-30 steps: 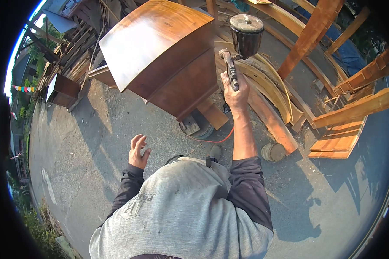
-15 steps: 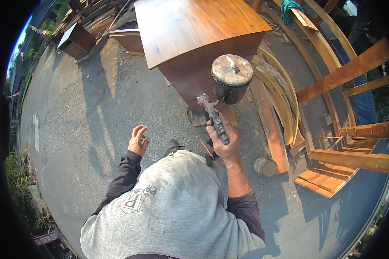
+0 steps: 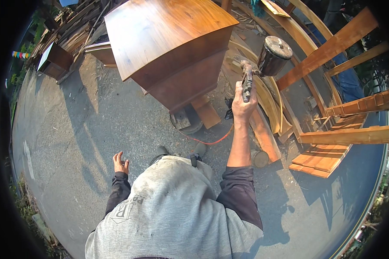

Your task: The person uses a spray gun to apply a finish to the interior and exterior surfaces of a wooden cabinet.

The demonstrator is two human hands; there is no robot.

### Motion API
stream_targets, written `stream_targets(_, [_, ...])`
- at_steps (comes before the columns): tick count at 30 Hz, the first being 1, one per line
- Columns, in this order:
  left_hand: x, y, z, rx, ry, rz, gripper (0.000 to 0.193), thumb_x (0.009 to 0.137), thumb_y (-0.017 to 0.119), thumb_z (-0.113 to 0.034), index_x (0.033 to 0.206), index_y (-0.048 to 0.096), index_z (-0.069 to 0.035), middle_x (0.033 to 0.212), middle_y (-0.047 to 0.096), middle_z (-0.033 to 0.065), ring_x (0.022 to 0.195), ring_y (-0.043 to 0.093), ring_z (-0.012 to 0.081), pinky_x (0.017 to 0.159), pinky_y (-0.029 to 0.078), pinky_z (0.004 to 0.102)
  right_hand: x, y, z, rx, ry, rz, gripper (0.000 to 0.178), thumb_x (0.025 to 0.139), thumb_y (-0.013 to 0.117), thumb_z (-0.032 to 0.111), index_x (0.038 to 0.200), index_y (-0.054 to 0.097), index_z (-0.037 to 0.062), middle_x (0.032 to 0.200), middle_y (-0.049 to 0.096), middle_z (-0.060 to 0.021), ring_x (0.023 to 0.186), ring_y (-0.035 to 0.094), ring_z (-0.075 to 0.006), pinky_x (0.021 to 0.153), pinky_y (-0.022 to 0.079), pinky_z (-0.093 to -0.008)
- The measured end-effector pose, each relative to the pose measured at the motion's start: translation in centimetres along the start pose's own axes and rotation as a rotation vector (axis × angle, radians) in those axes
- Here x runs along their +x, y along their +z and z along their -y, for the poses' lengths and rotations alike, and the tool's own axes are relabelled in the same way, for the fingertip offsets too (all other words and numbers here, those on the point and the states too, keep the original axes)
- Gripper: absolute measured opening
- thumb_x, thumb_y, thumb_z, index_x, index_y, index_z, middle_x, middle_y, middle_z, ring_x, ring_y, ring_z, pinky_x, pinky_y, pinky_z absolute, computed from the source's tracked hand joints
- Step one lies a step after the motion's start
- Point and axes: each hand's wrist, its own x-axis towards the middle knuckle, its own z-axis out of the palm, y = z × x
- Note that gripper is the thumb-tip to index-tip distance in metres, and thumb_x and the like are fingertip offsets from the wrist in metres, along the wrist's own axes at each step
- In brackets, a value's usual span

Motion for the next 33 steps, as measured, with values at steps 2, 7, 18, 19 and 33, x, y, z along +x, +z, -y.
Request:
stream_targets(2, [-0.8, 0.4, 1.7, 0.007, -0.055, 0.015, 0.057, 0.084, 0.073, -0.005, 0.137, 0.052, -0.009, 0.137, 0.044, 0.0175, 0.084, 0.068, 0.0242, 0.073, 0.060, 0.0333, 1.0, 0.5, 0.5, -0.060, -0.103, -0.101, 0.035, 0.096, 0.068, 0.016, 0.123, 0.061, -0.0056, 0.100, 0.070, -0.0188, 0.085, 0.069, -0.0295, 0.075, 0.054, -0.0387])
stream_targets(7, [-1.1, 0.8, 3.6, 0.066, -0.060, 0.025, 0.053, 0.084, 0.072, -0.006, 0.133, 0.055, -0.007, 0.128, 0.053, 0.0169, 0.100, 0.064, 0.0285, 0.077, 0.059, 0.0338, -1.6, 0.5, -1.5, 0.050, -0.010, -0.034, 0.028, 0.095, 0.069, 0.017, 0.113, 0.064, -0.0033, 0.093, 0.070, -0.0125, 0.068, 0.061, -0.0188, 0.060, 0.048, -0.0315])
stream_targets(18, [8.2, -3.0, -21.3, -0.218, 0.484, 0.261, 0.031, 0.091, 0.067, -0.006, 0.121, 0.062, -0.001, 0.109, 0.066, 0.0133, 0.086, 0.070, 0.0240, 0.076, 0.057, 0.0344, -14.8, 0.2, 9.1, 0.406, 0.300, 0.541, 0.043, 0.094, 0.069, 0.016, 0.130, 0.060, -0.0044, 0.099, 0.074, -0.0094, 0.067, 0.062, -0.0086, 0.051, 0.050, -0.0230])
stream_targets(19, [8.8, -3.6, -22.8, -0.280, 0.525, 0.253, 0.033, 0.091, 0.066, -0.007, 0.123, 0.061, -0.001, 0.109, 0.066, 0.0143, 0.086, 0.070, 0.0249, 0.076, 0.057, 0.0346, -15.5, 0.1, 10.0, 0.447, 0.303, 0.598, 0.046, 0.094, 0.069, 0.017, 0.133, 0.058, -0.0050, 0.100, 0.074, -0.0098, 0.068, 0.063, -0.0089, 0.052, 0.050, -0.0230])
stream_targets(33, [7.7, -11.6, -30.0, -0.732, 0.338, 0.853, 0.100, 0.087, 0.071, -0.055, 0.156, 0.025, -0.001, 0.146, 0.044, 0.0238, 0.136, 0.045, 0.0331, 0.112, 0.038, 0.0427, -27.0, 9.8, 17.7, 0.153, 0.049, 0.285, 0.065, 0.089, 0.073, 0.012, 0.146, 0.046, -0.0035, 0.121, 0.053, -0.0175, 0.107, 0.057, -0.0303, 0.087, 0.050, -0.0376])
